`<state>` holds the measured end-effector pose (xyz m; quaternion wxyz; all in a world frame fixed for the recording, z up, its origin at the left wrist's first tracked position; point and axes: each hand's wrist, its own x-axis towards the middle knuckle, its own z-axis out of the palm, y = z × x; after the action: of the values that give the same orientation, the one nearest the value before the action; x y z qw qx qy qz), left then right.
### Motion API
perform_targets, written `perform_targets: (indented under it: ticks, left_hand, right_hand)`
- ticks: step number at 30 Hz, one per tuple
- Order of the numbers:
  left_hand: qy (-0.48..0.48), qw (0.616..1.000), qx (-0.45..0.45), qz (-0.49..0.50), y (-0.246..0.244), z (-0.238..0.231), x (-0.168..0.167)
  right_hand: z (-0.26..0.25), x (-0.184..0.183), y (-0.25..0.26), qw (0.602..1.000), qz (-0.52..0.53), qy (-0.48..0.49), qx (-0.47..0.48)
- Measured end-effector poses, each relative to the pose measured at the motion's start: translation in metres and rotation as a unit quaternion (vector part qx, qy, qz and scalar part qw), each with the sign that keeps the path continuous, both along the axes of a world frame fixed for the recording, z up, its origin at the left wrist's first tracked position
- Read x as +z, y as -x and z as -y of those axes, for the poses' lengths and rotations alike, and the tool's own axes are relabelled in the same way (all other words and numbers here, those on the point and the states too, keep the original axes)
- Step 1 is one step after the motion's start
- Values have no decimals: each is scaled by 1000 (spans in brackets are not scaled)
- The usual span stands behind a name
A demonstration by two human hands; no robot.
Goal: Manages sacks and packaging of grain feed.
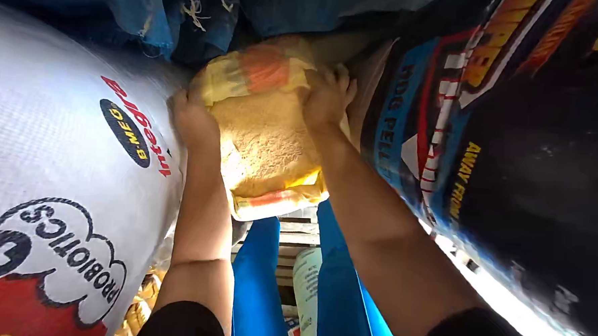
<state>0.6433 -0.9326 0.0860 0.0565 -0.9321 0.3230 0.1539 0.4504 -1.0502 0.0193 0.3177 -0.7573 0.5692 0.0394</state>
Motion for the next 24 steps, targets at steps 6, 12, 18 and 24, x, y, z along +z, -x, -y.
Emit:
perform_targets:
  ticks: [6, 12, 18, 24]
  left_hand:
    - [129, 988, -72, 41, 25, -17, 2]
    - [243, 858, 152, -427, 131, -93, 66]
    - [247, 549, 484, -635, 199, -103, 230]
    - [416, 790, -163, -421, 188, -145, 290]
  right_hand:
    - [-8, 27, 7, 998, 52, -17, -31]
    - [-172, 121, 68, 934, 340, 108, 18]
    - [-221, 205, 128, 907, 360, 2, 217]
    - [-176, 310, 91, 820, 317, -419, -228]
